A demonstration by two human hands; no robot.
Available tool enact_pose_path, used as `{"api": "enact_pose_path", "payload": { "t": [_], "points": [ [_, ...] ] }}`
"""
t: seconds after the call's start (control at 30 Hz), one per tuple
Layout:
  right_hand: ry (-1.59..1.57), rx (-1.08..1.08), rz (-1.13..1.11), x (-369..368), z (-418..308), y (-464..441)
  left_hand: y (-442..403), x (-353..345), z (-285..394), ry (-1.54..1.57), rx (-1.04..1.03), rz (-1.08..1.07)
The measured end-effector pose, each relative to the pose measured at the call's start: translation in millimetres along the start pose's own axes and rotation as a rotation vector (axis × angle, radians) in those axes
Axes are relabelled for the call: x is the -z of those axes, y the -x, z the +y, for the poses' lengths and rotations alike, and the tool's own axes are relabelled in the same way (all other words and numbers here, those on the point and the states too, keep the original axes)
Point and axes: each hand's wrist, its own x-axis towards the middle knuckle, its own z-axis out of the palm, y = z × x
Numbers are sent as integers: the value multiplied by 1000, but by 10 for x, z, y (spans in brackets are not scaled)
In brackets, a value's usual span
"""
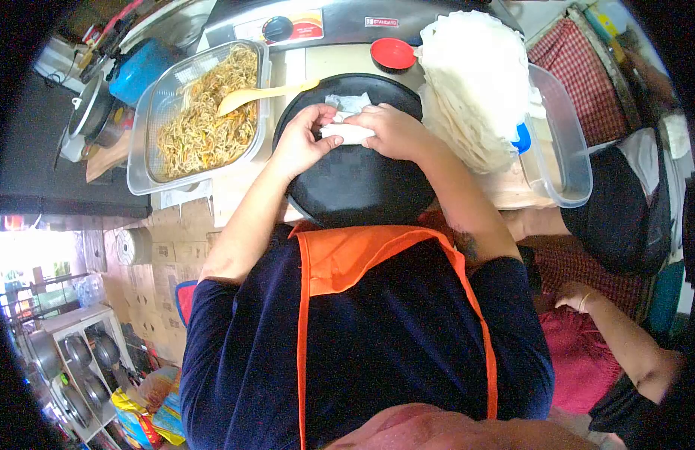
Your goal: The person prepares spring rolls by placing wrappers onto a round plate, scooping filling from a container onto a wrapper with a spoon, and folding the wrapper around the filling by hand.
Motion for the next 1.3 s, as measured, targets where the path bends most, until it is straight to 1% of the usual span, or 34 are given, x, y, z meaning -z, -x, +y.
{"api": "enact_pose_path", "payload": {
  "t": [0.1,0.13,0.17,0.2,0.27,0.4,0.47,0.5,0.57,0.6,0.67,0.8,0.87,0.93,1.0,1.07,1.1,1.17,1.3],
  "points": [
    [10,38,-2,-38,58,-26,-18,30,-31,3,34,-41],
    [2,51,64,-104,103,-21,-25,49,-21,2,33,-42],
    [-7,64,131,-101,75,-22,-43,81,70,-154,-53,-72],
    [-6,63,132,-87,54,-12,-53,98,125,-309,-138,-102],
    [-244,-267,114,-46,-11,23,-69,81,148,-315,-131,-82],
    [-182,-202,162,-169,95,75,-90,34,122,-322,-127,-28],
    [-160,-20,351,-265,150,64,-91,30,116,-357,-93,-31],
    [-162,-22,352,-295,145,73,-94,32,123,-392,-61,-30],
    [-22,-54,468,-359,96,99,-107,49,151,-376,-38,-44],
    [-21,-54,467,-377,69,108,-112,53,158,-358,-15,-55],
    [1,-95,586,-405,22,122,-107,41,140,-342,-11,-45],
    [-82,-119,511,-435,3,125,-89,36,84,-321,-7,-31],
    [-96,-17,489,-427,73,109,-83,19,67,-331,-2,-23],
    [-124,-21,446,-367,114,143,-87,4,47,-342,-2,-16],
    [-151,-28,406,-319,113,153,-87,-9,26,-488,-299,93],
    [-243,20,430,-305,109,147,-74,-16,20,-439,-262,67],
    [-243,20,431,-303,116,149,-65,-15,24,-391,-223,45],
    [-269,12,376,-299,121,150,-47,-14,49,-355,-208,35],
    [-240,41,355,-258,112,133,-30,-13,65,-261,-191,31]
  ]
}}
